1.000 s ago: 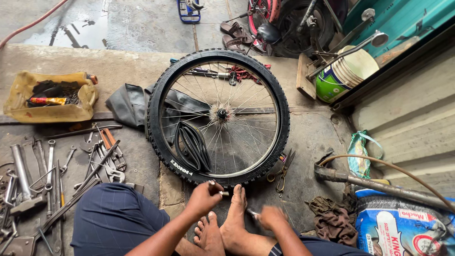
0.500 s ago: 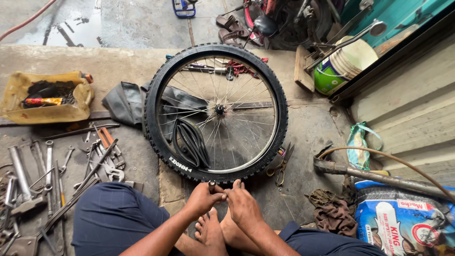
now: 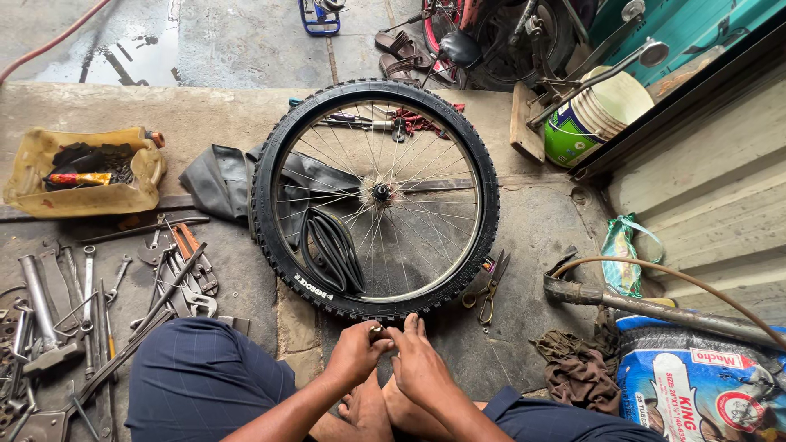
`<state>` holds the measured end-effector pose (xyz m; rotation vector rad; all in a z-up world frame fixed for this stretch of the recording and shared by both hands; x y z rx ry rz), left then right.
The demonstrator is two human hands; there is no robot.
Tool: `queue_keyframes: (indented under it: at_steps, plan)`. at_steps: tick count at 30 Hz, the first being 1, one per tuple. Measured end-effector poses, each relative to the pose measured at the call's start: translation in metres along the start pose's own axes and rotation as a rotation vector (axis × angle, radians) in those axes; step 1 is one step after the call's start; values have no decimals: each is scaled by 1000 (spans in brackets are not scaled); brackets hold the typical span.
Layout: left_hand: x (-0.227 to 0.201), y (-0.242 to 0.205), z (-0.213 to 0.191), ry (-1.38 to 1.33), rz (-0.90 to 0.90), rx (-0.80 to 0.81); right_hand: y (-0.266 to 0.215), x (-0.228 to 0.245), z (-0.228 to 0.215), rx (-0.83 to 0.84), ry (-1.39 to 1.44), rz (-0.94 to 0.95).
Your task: The person sits on the floor and works on a bicycle wheel, removing a green package, handling a tire tube, and using pliers and scissors to manipulate a small metal valve. The person then uses a wrench to tighten the valve onto the wheel.
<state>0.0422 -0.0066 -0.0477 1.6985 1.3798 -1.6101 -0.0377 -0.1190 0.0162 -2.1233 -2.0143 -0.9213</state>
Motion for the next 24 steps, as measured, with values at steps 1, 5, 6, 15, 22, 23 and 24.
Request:
queue_keyframes:
  at_steps: [1,5,6,15,22,23,24]
  plan:
    - [0,3,-5,98,8,-57,-1,-4,2,11,14,12]
    - [6,11,-9,60,-42,-69,-21,-47,24,348,152,709]
    - [7,7,-4,23,-21,-13,-18,-43,21,294,127,613]
    - [24,17,-8,-28,-79,-139,-3,-8,4,56,42,176]
    - [11,9,6,-3,86,-10,-2,-11,13,37,107,112]
    - [11,5,5,46,102,-46,-5,-7,11,-3,122,38]
    - [13,4,6,21,55,-32,-5,-6,10,-32,94,19]
Point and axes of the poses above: each hand's wrist, its own y-axis towards the middle knuckle, its own z-axis out of the palm, x = y × z, the point moved 6 cm from there along y, towards the middle knuckle, and after that the axes turned 12 degrees about -x, right-handed, at the moved point
